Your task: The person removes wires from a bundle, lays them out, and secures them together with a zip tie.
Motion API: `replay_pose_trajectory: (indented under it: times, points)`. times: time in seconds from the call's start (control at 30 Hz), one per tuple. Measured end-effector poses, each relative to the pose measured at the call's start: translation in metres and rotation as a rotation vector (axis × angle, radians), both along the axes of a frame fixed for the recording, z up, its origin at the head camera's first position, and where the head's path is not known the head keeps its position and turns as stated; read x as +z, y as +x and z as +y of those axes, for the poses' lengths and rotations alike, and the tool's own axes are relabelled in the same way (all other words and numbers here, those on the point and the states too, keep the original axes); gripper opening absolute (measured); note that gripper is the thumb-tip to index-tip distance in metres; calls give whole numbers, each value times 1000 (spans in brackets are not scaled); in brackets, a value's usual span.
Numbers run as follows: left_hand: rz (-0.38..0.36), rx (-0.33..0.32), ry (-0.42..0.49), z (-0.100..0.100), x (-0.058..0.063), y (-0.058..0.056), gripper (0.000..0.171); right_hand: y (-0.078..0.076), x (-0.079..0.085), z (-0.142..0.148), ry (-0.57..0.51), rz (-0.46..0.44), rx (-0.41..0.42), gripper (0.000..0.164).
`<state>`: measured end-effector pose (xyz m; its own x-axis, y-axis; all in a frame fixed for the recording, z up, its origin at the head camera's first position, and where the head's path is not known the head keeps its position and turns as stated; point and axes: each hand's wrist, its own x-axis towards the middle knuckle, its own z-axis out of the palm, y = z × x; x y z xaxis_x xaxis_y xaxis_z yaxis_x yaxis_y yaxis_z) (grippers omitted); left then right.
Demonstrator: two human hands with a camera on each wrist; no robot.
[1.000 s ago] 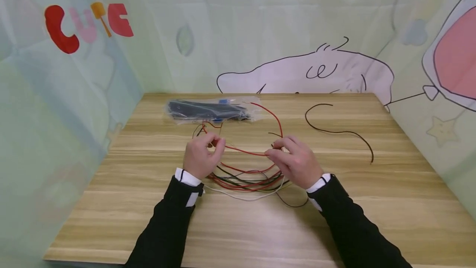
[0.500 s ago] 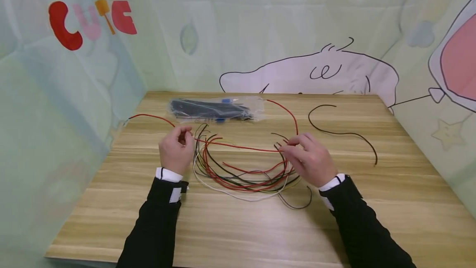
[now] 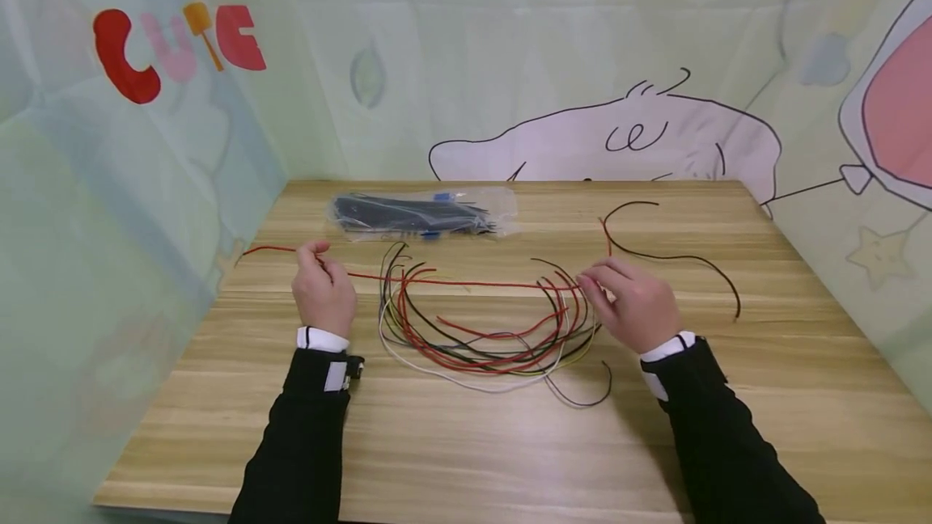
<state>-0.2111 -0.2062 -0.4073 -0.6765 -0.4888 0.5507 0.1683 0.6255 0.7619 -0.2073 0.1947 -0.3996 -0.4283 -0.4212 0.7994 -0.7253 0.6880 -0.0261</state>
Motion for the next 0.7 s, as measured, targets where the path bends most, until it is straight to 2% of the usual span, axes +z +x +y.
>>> replay_pose_trajectory:
  times: [0.17, 0.23, 0.37, 0.5, 0.6, 0.7]
  points:
    - [-103, -45, 27, 1, -1, -1, 50, -4, -3, 15, -71, -73, -117, 8]
    - [-117, -89, 22, 3, -2, -1, 53, -4, -4, 16, -97, -108, -144, 7]
    - [-77, -144, 1, 6, -4, -2, 37, -5, -7, 13, -182, -153, -192, 16]
    - [-49, -190, -27, 8, -5, -2, 21, -5, -8, 10, -325, -212, -246, 26]
    - [-65, -240, -62, 9, -5, -1, 17, -4, -9, 9, -408, -255, -270, 29]
    - [-98, -282, -119, 9, -6, -1, 14, -4, -8, 10, -413, -302, -281, 23]
